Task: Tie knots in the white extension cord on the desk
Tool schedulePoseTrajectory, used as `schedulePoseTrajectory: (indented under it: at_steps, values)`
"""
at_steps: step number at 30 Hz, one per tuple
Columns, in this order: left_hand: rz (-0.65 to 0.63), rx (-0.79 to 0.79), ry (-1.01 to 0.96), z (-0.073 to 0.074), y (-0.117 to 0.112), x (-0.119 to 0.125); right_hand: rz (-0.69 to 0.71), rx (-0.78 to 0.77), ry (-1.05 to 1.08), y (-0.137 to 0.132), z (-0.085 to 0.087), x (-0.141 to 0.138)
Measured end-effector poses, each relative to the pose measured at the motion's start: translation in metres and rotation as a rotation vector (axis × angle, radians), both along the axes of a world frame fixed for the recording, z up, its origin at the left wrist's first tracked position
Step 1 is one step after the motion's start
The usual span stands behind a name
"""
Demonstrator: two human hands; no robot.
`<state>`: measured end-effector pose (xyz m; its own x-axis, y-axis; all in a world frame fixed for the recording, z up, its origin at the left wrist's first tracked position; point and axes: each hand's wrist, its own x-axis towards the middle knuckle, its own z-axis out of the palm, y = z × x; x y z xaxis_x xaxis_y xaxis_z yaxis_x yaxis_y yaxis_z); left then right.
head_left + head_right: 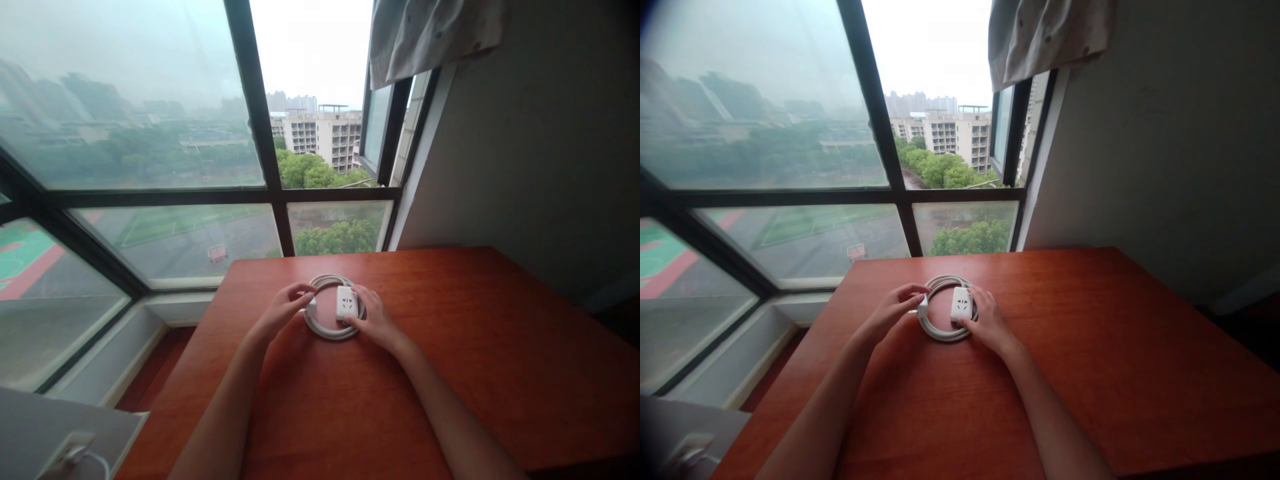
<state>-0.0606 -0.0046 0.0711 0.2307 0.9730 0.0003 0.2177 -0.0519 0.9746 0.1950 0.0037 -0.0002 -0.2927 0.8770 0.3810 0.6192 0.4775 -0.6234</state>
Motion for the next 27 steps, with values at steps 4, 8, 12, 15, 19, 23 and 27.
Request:
schedulePoseTrajectory:
  at_steps: [4, 8, 12, 15, 19, 23, 27]
  values:
    - [0.119, 0.070, 0.086, -0.004, 0.004, -0.002, 0.000, -0.005, 0.006, 0.000, 0.000, 0.000]
    - [0.148, 0.058, 0.111, -0.008, 0.004, -0.001, -0.004, 0.004, 0.010, 0.000, 0.001, -0.001]
    - [0.175, 0.046, 0.110, -0.014, 0.006, 0.000, 0.000, 0.005, 0.017, 0.001, 0.001, -0.001]
    - [0.237, 0.040, 0.139, -0.021, 0.010, 0.000, -0.010, -0.004, 0.020, 0.001, 0.001, -0.001]
    - [0.260, -0.063, 0.104, -0.025, 0.013, -0.001, -0.013, -0.017, -0.002, 0.000, 0.000, -0.002]
    - [0.221, -0.164, 0.087, -0.024, 0.011, -0.001, -0.094, -0.050, -0.080, -0.003, 0.000, 0.000]
    - [0.169, -0.105, 0.157, -0.028, 0.011, 0.000, -0.177, -0.133, -0.165, -0.005, 0.006, 0.006]
